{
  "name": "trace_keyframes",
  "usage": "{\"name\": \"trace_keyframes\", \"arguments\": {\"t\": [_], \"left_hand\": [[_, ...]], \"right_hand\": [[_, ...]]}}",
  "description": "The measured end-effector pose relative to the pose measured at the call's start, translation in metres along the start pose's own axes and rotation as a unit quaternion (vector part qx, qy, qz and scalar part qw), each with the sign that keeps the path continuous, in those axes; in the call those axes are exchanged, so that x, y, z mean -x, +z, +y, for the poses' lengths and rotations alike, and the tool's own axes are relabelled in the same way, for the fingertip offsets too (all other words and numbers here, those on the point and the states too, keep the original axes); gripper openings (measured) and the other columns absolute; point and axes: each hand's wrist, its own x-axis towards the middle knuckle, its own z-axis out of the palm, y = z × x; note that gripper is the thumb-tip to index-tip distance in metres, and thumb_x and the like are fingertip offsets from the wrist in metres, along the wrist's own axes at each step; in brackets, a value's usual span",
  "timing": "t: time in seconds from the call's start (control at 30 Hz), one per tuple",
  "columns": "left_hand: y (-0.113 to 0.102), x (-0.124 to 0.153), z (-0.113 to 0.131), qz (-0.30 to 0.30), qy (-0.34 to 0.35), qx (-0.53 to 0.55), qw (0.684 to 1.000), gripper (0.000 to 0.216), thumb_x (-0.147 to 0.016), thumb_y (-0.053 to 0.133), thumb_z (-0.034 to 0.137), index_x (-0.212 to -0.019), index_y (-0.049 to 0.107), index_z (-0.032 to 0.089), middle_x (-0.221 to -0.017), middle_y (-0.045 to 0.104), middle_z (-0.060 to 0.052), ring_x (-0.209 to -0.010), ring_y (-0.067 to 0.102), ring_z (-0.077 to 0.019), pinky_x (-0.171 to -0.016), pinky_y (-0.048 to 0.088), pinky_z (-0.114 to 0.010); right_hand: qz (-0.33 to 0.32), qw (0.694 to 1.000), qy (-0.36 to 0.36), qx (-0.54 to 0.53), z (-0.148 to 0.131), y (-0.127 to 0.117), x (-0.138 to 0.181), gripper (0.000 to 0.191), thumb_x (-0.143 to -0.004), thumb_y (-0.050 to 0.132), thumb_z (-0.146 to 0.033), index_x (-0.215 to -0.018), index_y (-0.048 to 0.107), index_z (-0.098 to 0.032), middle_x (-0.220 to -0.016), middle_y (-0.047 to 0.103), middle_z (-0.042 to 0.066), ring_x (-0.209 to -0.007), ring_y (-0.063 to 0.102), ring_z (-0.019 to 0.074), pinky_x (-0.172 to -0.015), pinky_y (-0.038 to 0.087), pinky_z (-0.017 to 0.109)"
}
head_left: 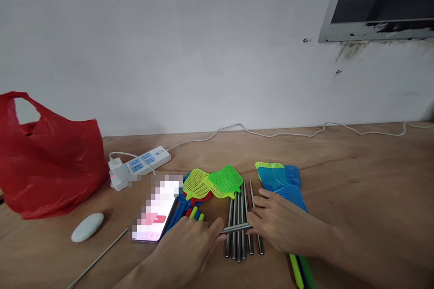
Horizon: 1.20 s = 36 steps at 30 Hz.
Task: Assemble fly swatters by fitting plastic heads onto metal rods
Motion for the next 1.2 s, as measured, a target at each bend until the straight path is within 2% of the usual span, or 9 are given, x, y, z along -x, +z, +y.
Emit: {"name": "trace_keyframes", "arguments": {"t": [0.23, 0.37, 0.73, 0.87, 1.0, 1.07, 1.1, 1.13, 1.2], "left_hand": [[-0.011, 0.011, -0.009, -0.004, -0.002, 0.040, 0.999, 0.034, -0.108, 0.025, 0.029, -0.093, 0.055, 0.021, -0.075, 0.072, -0.004, -0.060, 0.069, -0.0263, -0.046, 0.033, -0.030], [-0.003, 0.023, -0.016, 0.006, 0.003, 0.037, 0.999, 0.039, -0.107, 0.023, 0.033, -0.099, 0.059, 0.021, -0.072, 0.071, -0.006, -0.053, 0.066, -0.0264, -0.044, 0.032, -0.031], [0.011, 0.033, -0.032, 0.047, -0.031, 0.082, 0.995, 0.043, -0.108, 0.021, 0.039, -0.107, 0.060, 0.022, -0.081, 0.074, -0.006, -0.065, 0.070, -0.0261, -0.053, 0.040, -0.031], [0.016, 0.028, -0.039, 0.061, -0.015, 0.093, 0.994, 0.047, -0.108, 0.017, 0.044, -0.102, 0.059, 0.022, -0.082, 0.073, -0.005, -0.069, 0.070, -0.0250, -0.058, 0.040, -0.030], [0.012, 0.029, -0.043, 0.073, -0.018, 0.095, 0.993, 0.045, -0.108, 0.019, 0.043, -0.108, 0.058, 0.021, -0.079, 0.071, -0.005, -0.065, 0.068, -0.0238, -0.057, 0.039, -0.030], [0.011, 0.031, -0.044, 0.081, -0.028, 0.105, 0.991, 0.046, -0.108, 0.018, 0.044, -0.108, 0.058, 0.021, -0.079, 0.071, -0.005, -0.065, 0.068, -0.0232, -0.058, 0.040, -0.030], [0.012, 0.032, -0.045, 0.085, -0.032, 0.113, 0.989, 0.046, -0.108, 0.018, 0.045, -0.108, 0.058, 0.021, -0.080, 0.071, -0.005, -0.066, 0.068, -0.0232, -0.059, 0.041, -0.030], [0.013, 0.033, -0.045, 0.090, -0.036, 0.123, 0.988, 0.046, -0.107, 0.019, 0.045, -0.108, 0.058, 0.022, -0.081, 0.071, -0.005, -0.068, 0.068, -0.0232, -0.060, 0.042, -0.030], [0.016, 0.032, -0.044, 0.098, -0.046, 0.144, 0.984, 0.043, -0.107, 0.021, 0.045, -0.109, 0.057, 0.023, -0.083, 0.071, -0.004, -0.071, 0.068, -0.0229, -0.062, 0.044, -0.030]], "right_hand": [[-0.018, 1.000, 0.008, -0.008, 0.013, -0.010, 0.008, 0.026, -0.100, 0.053, -0.033, -0.081, 0.062, -0.018, -0.068, 0.070, 0.003, -0.075, 0.061, 0.0231, -0.076, 0.037, 0.037], [-0.027, 0.999, 0.008, -0.017, 0.016, -0.010, 0.013, 0.025, -0.100, 0.053, -0.031, -0.079, 0.061, -0.019, -0.068, 0.069, 0.002, -0.073, 0.060, 0.0224, -0.078, 0.037, 0.037], [-0.015, 1.000, 0.009, -0.021, 0.028, -0.009, 0.012, 0.022, -0.097, 0.056, -0.028, -0.077, 0.061, -0.020, -0.067, 0.068, 0.003, -0.078, 0.058, 0.0238, -0.082, 0.037, 0.039], [0.010, 0.999, 0.023, -0.034, 0.039, -0.011, 0.013, 0.022, -0.098, 0.053, -0.031, -0.081, 0.062, -0.020, -0.081, 0.070, 0.005, -0.088, 0.058, 0.0258, -0.088, 0.039, 0.043], [0.092, 0.986, 0.105, -0.093, 0.056, -0.016, 0.026, 0.026, -0.091, 0.060, -0.042, -0.105, 0.065, -0.021, -0.118, 0.067, 0.014, -0.110, 0.058, 0.0329, -0.093, 0.042, 0.051], [0.147, 0.953, 0.201, -0.173, 0.064, -0.016, 0.036, 0.044, -0.086, 0.066, -0.045, -0.124, 0.060, -0.023, -0.132, 0.062, 0.014, -0.117, 0.057, 0.0336, -0.097, 0.044, 0.053], [0.176, 0.918, 0.270, -0.230, 0.067, -0.016, 0.040, 0.050, -0.084, 0.068, -0.048, -0.127, 0.058, -0.024, -0.133, 0.062, 0.014, -0.117, 0.058, 0.0338, -0.096, 0.046, 0.052], [0.196, 0.868, 0.342, -0.302, 0.068, -0.016, 0.044, 0.054, -0.082, 0.068, -0.050, -0.128, 0.058, -0.024, -0.130, 0.064, 0.014, -0.115, 0.060, 0.0340, -0.093, 0.049, 0.051], [0.179, 0.733, 0.454, -0.473, 0.069, -0.015, 0.048, 0.052, -0.081, 0.066, -0.057, -0.121, 0.062, -0.023, -0.120, 0.070, 0.013, -0.108, 0.065, 0.0341, -0.087, 0.054, 0.048]]}}
